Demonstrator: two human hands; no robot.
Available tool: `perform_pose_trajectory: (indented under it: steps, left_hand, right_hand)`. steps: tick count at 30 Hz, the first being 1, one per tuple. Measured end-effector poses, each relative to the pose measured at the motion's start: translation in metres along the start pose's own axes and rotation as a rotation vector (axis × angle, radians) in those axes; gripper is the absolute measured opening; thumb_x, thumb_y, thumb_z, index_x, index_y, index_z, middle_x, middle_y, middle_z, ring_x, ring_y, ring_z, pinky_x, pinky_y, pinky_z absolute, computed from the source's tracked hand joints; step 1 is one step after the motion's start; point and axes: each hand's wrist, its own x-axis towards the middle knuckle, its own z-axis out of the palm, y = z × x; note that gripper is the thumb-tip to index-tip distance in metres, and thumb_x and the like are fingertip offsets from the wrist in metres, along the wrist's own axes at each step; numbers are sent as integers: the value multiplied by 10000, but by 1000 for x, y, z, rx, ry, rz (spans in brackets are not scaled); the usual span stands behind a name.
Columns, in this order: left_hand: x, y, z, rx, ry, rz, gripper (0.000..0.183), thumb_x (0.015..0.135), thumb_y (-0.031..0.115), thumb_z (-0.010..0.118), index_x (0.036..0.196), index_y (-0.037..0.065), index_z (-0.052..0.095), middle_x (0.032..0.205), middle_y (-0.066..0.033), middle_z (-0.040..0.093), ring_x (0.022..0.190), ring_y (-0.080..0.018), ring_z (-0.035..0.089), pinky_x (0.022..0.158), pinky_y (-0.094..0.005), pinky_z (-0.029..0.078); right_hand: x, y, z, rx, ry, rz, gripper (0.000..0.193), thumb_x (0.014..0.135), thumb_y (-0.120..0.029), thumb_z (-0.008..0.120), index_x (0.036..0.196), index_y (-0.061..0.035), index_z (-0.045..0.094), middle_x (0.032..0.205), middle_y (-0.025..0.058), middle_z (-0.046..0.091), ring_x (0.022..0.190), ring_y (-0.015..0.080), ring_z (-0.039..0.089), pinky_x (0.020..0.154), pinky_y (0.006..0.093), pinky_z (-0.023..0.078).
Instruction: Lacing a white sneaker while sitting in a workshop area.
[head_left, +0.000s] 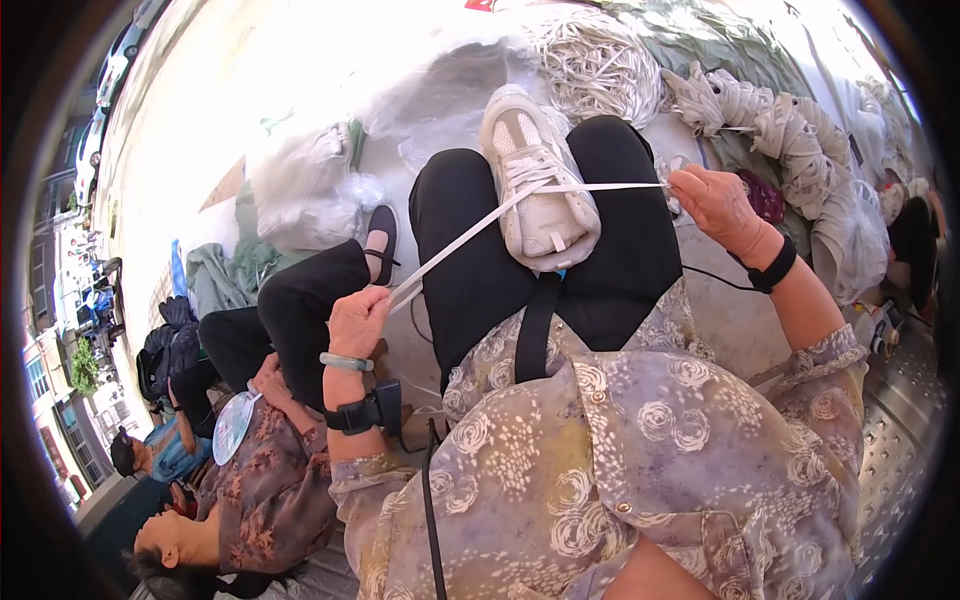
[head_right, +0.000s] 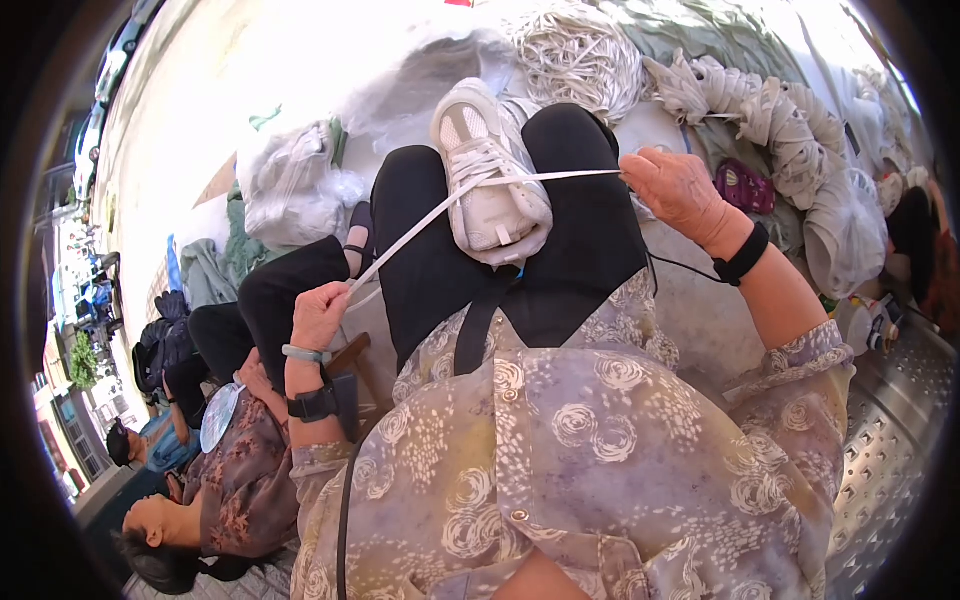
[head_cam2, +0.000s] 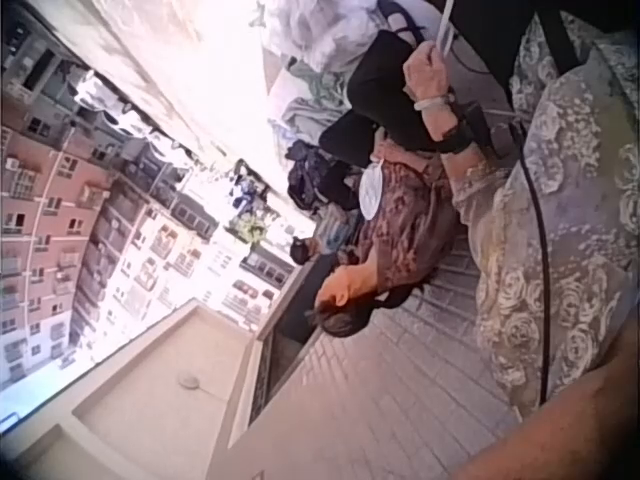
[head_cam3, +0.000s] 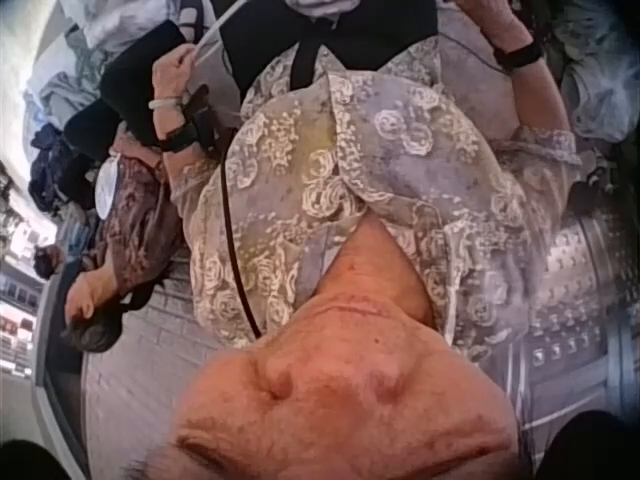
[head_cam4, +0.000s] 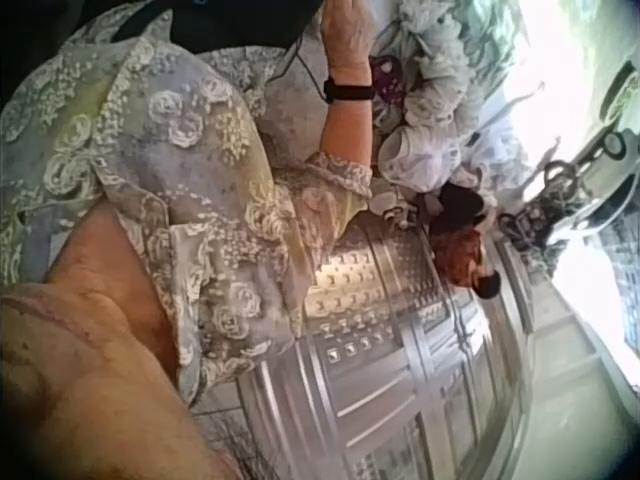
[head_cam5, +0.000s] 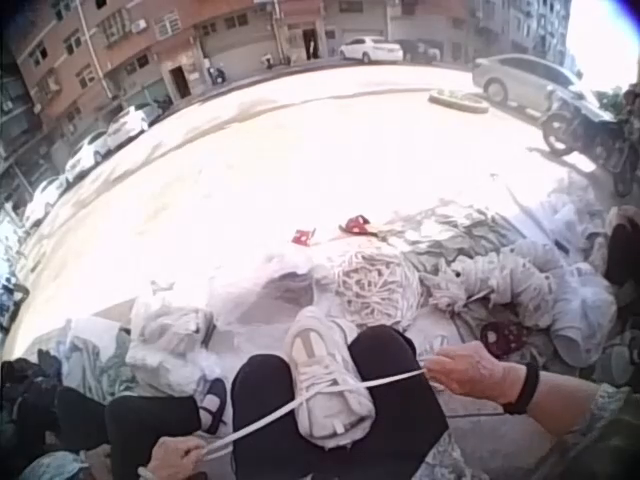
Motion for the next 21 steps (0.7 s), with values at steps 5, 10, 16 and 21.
perform_pose_trajectory:
  steps: [5,10,16,21]
  left_hand:
    - [5,-59,28,267,-25,-56,147,798,171,529,805,77,641,747,-142,633,756,-302,616,681,-389,470]
    - [27,-108,-5,79,-46,-207,143,830,134,561,773,35,647,598,-31,613,522,-97,572,510,-251,460]
    - [57,-138,-113,-134,-62,-495,80,754,48,587,781,-5,640,629,-81,633,538,-137,602,500,-248,488]
    - [80,-139,-193,160,-33,-612,68,734,54,607,771,11,643,595,-72,612,474,-144,590,428,-257,464]
  right_hand:
    - [-74,54,-12,-48,42,157,138,814,-34,552,951,-53,550,724,117,528,644,314,551,543,369,430]
    - [-174,127,-48,-223,92,484,174,890,-114,518,1025,-34,594,980,157,629,892,323,611,742,346,491]
    - [-275,216,-143,-559,90,664,258,917,-140,485,1155,-80,564,1102,146,604,1038,286,573,847,333,457]
    - [-267,232,-247,-898,93,375,279,922,-220,484,1152,-84,563,967,105,651,837,248,636,706,314,490]
